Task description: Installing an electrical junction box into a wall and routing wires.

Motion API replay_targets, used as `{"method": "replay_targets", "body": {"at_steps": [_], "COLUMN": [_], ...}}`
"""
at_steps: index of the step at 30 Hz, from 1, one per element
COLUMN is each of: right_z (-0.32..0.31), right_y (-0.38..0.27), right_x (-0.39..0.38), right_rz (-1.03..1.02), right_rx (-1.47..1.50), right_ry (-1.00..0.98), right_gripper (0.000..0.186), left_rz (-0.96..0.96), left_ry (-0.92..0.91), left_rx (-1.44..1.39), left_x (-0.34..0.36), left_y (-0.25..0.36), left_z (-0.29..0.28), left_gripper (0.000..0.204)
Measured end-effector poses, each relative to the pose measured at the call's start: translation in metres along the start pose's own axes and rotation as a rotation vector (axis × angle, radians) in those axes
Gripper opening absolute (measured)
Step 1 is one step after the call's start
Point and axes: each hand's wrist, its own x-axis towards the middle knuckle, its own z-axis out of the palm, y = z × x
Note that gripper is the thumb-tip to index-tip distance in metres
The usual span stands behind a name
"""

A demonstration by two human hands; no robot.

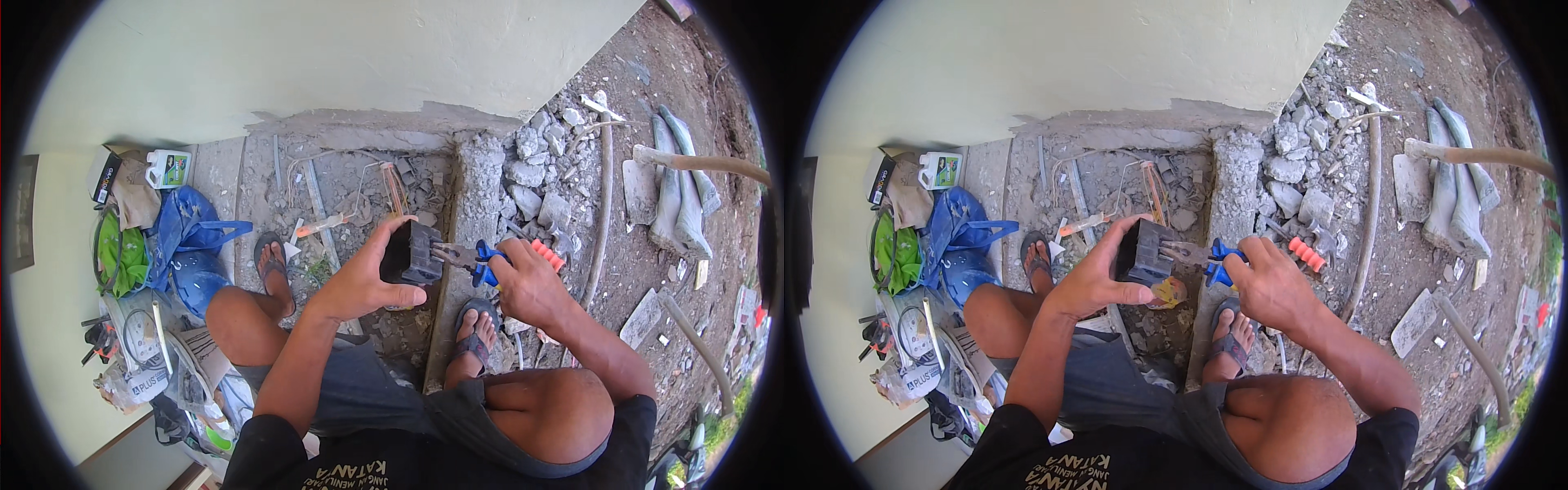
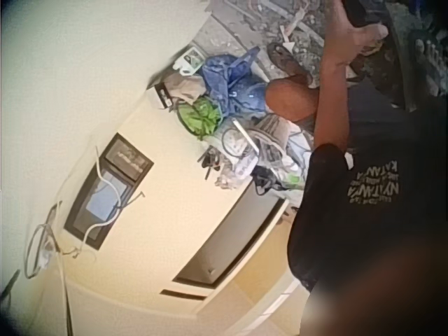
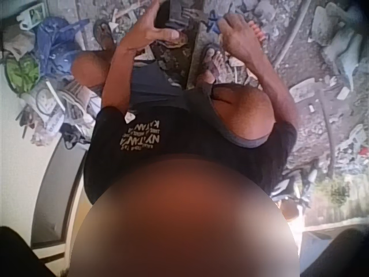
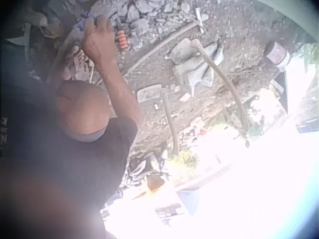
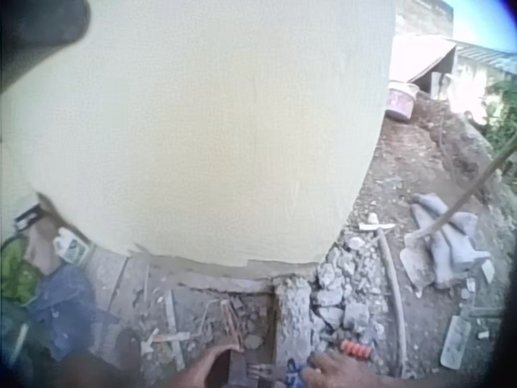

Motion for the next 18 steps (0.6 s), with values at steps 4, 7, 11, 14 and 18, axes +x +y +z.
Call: {"method": "replay_targets", "body": {"at_steps": [4,7,11,14,18], "right_z": [0.000,-0.009,-0.016,-0.021,-0.016], "right_y": [-0.002,-0.006,-0.009,-0.004,-0.004], "right_x": [-0.006,-0.005,-0.006,-0.004,-0.007], "right_rz": [-0.020,-0.001,0.033,0.100,0.083], "right_rx": [-0.099,0.115,0.309,0.323,0.071], "right_ry": [0.048,-0.013,-0.068,-0.213,-0.141], "right_gripper": [0.028,0.035,0.035,0.036,0.037], "left_rz": [-0.289,-0.322,-0.112,-0.109,-0.413], "left_ry": [0.003,0.025,0.022,0.012,0.031], "left_rx": [-0.087,-0.205,-0.104,-0.148,-0.364], "left_x": [0.000,0.001,0.000,0.004,0.003], "left_y": [0.021,0.023,0.019,0.023,0.024], "left_z": [0.001,0.001,0.000,0.002,0.005], "left_gripper": [0.088,0.085,0.085,0.084,0.081]}}
